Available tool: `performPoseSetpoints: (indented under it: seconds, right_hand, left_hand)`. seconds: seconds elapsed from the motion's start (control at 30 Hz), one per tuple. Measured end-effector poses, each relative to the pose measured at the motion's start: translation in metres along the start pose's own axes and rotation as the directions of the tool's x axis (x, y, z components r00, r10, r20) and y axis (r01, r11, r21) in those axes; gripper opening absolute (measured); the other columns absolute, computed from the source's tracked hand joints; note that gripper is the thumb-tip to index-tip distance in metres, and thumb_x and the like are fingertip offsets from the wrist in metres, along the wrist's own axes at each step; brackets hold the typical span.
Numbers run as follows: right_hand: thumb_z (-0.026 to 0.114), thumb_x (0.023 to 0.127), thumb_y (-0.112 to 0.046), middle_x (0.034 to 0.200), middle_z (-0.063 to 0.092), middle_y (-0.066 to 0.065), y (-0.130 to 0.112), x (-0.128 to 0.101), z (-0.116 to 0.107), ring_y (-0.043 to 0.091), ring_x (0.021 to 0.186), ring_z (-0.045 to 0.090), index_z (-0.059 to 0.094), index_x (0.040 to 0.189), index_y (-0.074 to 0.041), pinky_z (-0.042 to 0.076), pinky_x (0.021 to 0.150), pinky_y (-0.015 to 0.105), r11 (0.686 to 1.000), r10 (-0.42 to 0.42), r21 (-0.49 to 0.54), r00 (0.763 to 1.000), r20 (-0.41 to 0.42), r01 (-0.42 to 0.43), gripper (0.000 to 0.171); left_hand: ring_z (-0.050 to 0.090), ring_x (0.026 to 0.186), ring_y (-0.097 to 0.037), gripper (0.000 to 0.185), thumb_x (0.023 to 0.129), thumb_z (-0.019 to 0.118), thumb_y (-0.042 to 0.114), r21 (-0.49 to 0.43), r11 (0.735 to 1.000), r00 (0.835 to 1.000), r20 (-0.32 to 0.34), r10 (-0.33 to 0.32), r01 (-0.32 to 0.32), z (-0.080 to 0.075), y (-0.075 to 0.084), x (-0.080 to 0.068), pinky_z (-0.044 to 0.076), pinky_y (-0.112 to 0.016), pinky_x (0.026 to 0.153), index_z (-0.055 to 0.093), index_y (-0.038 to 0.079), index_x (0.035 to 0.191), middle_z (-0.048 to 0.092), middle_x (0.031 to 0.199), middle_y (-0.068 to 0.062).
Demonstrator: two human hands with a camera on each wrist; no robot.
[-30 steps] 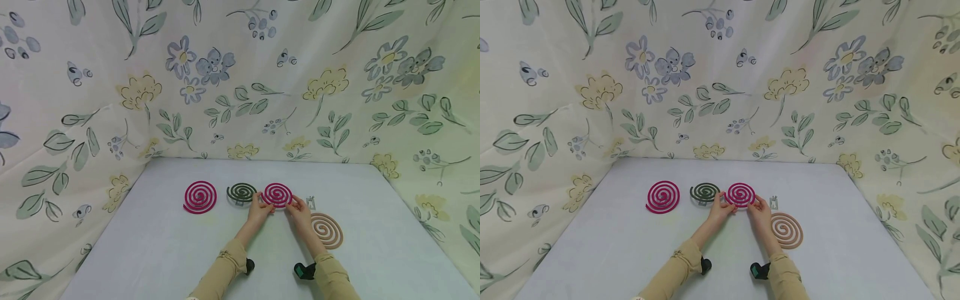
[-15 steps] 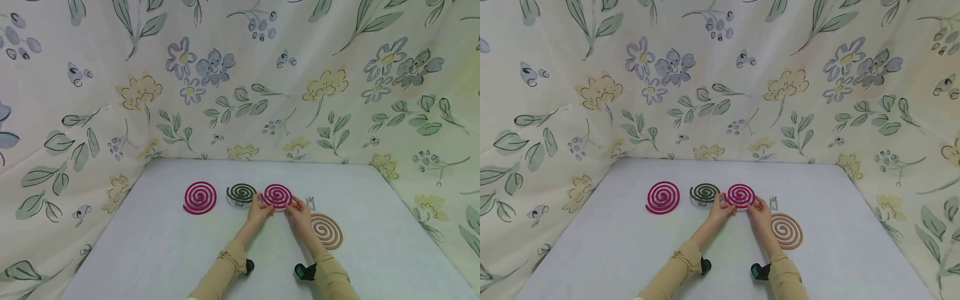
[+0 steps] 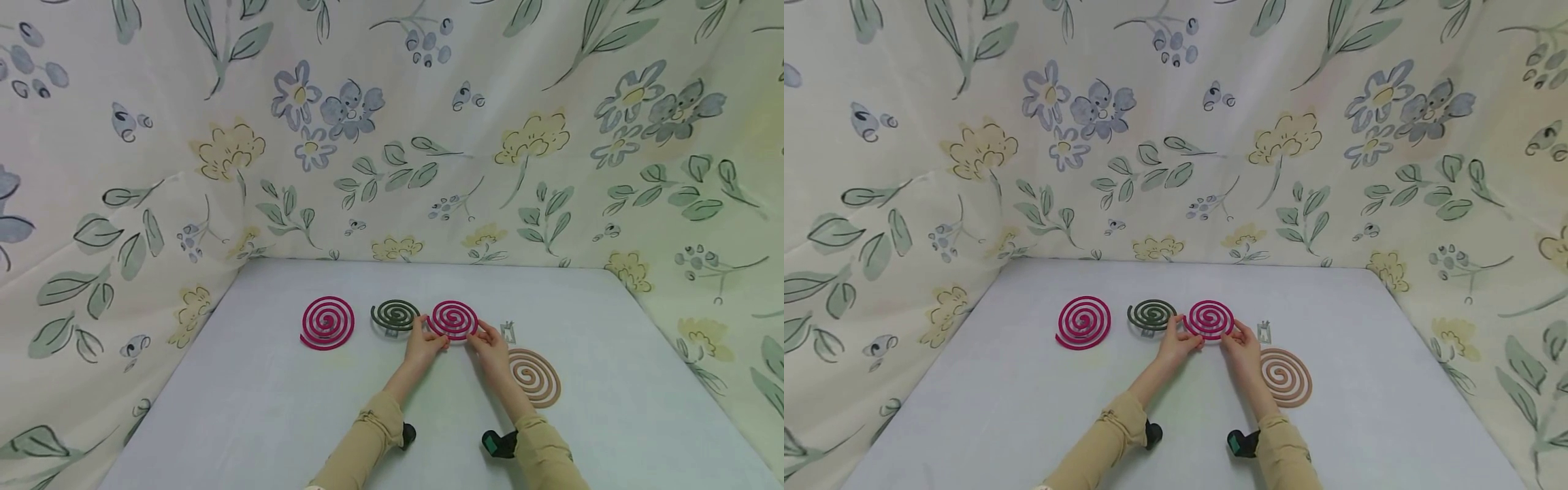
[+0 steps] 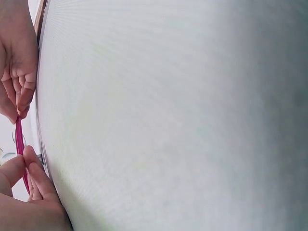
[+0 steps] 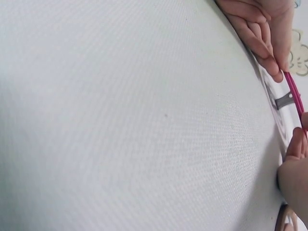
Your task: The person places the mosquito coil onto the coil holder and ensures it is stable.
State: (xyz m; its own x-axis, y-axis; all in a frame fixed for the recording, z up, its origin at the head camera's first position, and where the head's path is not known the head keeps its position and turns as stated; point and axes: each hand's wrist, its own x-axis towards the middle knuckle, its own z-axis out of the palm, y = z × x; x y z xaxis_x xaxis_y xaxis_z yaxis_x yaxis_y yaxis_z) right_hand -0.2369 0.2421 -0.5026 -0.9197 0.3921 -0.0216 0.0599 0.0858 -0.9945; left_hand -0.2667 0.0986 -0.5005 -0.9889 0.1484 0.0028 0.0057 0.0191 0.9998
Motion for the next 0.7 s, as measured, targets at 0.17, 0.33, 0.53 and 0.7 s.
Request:
performPoseSetpoints:
  seconds: [0.17,0.33,0.53,0.7]
  right_hand:
    - [0.071,0.083,-0.019,0.082,0.064,0.0,0.019,0.008,-0.002,0.001,0.07,0.052,0.054,0.126,0.004,0.04,0.059,0.016,0.988,-0.125,0.095,0.992,0.014,0.123,0.052]
    - [0.067,0.085,-0.013,0.086,0.065,0.003,0.008,0.003,-0.001,-0.002,0.071,0.052,0.05,0.129,0.008,0.041,0.061,0.016,0.998,-0.053,0.024,0.999,0.0,0.053,0.051]
    - [0.061,0.09,-0.006,0.084,0.062,-0.007,-0.003,0.0,-0.001,-0.008,0.067,0.05,0.044,0.134,0.008,0.041,0.061,0.013,0.999,0.04,-0.025,0.999,0.004,-0.04,0.049]
    - [0.06,0.09,-0.004,0.079,0.058,-0.012,0.0,0.002,-0.001,-0.007,0.067,0.05,0.045,0.133,0.008,0.041,0.061,0.013,0.999,0.046,-0.026,0.999,0.008,-0.045,0.048]
  left_hand:
    - [0.067,0.075,-0.041,0.061,0.084,0.065,-0.005,-0.006,1.0,1.0,-0.005,-0.004,0.004,0.0,0.003,-0.001,0.057,-0.037,0.07,0.033,-0.006,0.135,0.065,0.082,-0.032]
    - [0.067,0.074,-0.04,0.06,0.084,0.064,-0.005,-0.003,1.0,1.0,-0.004,-0.005,0.005,0.0,0.001,-0.001,0.057,-0.037,0.07,0.033,-0.006,0.135,0.065,0.082,-0.031]
    - [0.067,0.072,-0.037,0.06,0.083,0.065,-0.006,-0.002,1.0,1.0,-0.001,-0.009,0.009,0.0,0.0,0.0,0.057,-0.033,0.068,0.034,-0.007,0.135,0.065,0.079,-0.029]
    - [0.067,0.072,-0.037,0.06,0.083,0.065,-0.007,0.004,1.0,1.0,-0.003,-0.013,0.013,-0.001,0.001,0.0,0.057,-0.032,0.068,0.034,-0.007,0.135,0.065,0.077,-0.029]
